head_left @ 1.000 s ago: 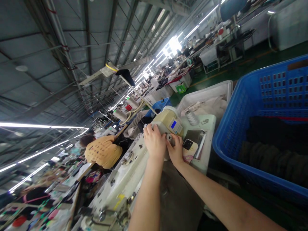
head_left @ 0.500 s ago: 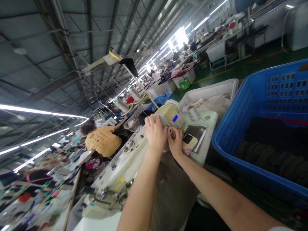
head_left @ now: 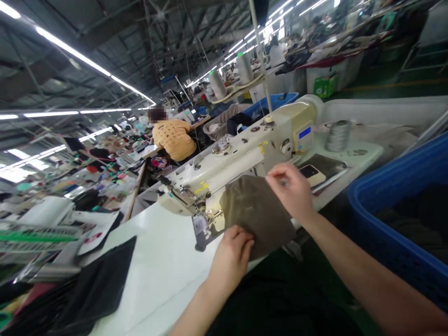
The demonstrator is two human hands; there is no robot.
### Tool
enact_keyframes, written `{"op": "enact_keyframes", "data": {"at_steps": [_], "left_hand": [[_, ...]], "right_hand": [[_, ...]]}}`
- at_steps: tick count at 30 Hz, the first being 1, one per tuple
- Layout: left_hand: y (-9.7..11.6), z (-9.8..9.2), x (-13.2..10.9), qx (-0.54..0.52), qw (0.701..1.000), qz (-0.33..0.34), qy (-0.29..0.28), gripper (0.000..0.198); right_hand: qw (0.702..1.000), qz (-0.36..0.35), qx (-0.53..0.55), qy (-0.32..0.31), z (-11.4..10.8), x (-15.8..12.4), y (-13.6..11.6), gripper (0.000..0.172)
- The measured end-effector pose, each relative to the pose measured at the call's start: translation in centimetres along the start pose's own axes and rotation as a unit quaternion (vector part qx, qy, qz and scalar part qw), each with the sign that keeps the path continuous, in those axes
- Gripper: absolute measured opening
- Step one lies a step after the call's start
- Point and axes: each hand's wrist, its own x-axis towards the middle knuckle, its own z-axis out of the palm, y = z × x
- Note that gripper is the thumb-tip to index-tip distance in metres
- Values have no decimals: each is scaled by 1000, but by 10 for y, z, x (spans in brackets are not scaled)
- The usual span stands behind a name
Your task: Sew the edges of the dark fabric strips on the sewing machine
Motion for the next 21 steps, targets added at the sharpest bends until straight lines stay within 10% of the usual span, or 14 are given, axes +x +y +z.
{"op": "enact_keyframes", "data": {"at_steps": [3, 5, 21], "left_hand": [[-23, 1, -17, -41, 998, -43, 17, 20], [-30, 3, -22, -71, 995, -60, 32, 22], [-53, -15, -18, -115, 993, -11, -28, 34]], "right_hand": [[947, -24, -17, -320, 0, -47, -18, 10], [911, -36, -85, -402, 6, -72, -18, 22], [862, -45, -117, -491, 9, -76, 13, 26]]}}
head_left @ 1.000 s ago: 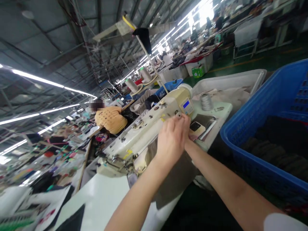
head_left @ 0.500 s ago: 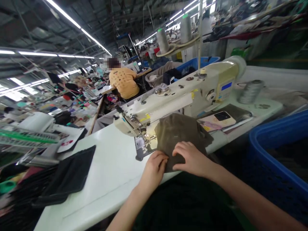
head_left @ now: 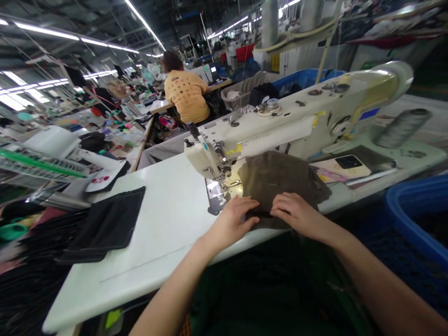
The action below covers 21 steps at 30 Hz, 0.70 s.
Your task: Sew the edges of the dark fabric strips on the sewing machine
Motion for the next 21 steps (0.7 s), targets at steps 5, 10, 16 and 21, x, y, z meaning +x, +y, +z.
{"op": "enact_keyframes", "data": {"at_steps": [5, 10, 16, 21], "left_hand": [[-13, -2, 22, 47, 999, 11, 2, 12], [3, 0, 46, 80, 992, 56, 83, 9], [39, -23, 20, 37, 969, 233, 74, 17], [19, -50, -80, 66, 976, 201, 56, 46]], "right_hand": [[999, 18, 20, 43, -2, 0, -14, 29], [965, 75, -92, 233, -6, -3, -35, 31], [934, 50, -248, 251, -27, -35, -40, 36], [965, -81, -177, 177, -9, -40, -65, 64]]}}
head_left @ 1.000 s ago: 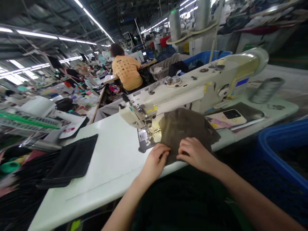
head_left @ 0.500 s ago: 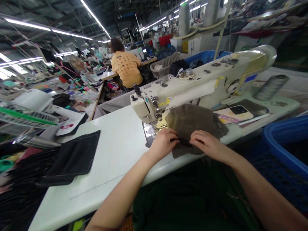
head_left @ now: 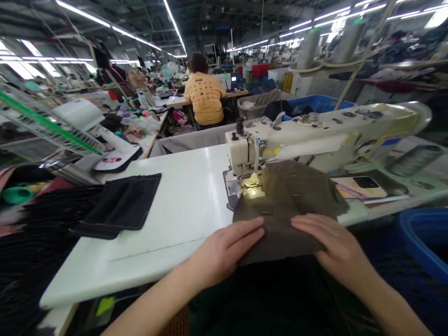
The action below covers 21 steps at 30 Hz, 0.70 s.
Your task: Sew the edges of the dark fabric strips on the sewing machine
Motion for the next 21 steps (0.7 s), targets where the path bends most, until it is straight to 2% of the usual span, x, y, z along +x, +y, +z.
{"op": "enact_keyframes", "data": {"at_steps": [2, 5, 8, 10, 12, 14, 16, 18, 21], "left_hand": [[0, -6, -49, 16, 998, -62, 19, 57], [-4, -6, -113, 49, 987, -145, 42, 60], [-5, -5, -147, 82, 978, -188, 43, 52], [-7, -6, -151, 75, 973, -216, 36, 42], [-12, -8, -143, 40, 964, -258, 48, 34], [-24, -10, -128, 15, 944, -316, 91, 25], [-40, -11, -112, 22, 914, -381, 135, 18], [-58, -11, -97, 47, 891, -430, 136, 20], [-75, -11, -83, 67, 877, -469, 84, 23]], "right_hand": [[996, -40, 54, -53, 22, 3, -19, 67], [983, -74, 116, -121, 58, 9, -40, 68], [971, -87, 160, -155, 77, 17, -47, 68], [963, -77, 188, -175, 78, 26, -47, 62], [953, -45, 225, -197, 76, 38, -44, 49], [941, 23, 264, -208, 78, 52, -41, 32], [933, 130, 280, -185, 88, 65, -39, 21], [925, 245, 263, -123, 104, 74, -37, 28], [899, 344, 266, -45, 122, 78, -38, 49]]}}
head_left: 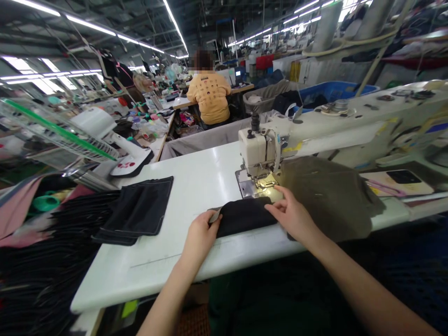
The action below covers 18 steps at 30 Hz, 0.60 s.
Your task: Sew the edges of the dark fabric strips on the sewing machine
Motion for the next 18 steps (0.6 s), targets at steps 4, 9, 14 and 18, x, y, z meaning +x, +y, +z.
{"op": "enact_keyframes", "data": {"at_steps": [4, 9, 14, 18], "left_hand": [[-1, 1, 3, 7, 1000, -8, -17, 23], [-3, 3, -3, -11, 1000, -28, -7, 28], [1, 5, -4, -9, 998, -68, 5, 31], [5, 5, -4, 23, 995, -93, 11, 30]], "right_hand": [[997, 29, 71, 10, 3, -7, 1, 39], [999, -19, 21, -28, -1, -11, 3, 16], [996, -71, -30, -53, 2, -6, 7, 18], [994, -81, -52, -55, 4, -5, 3, 19]]}}
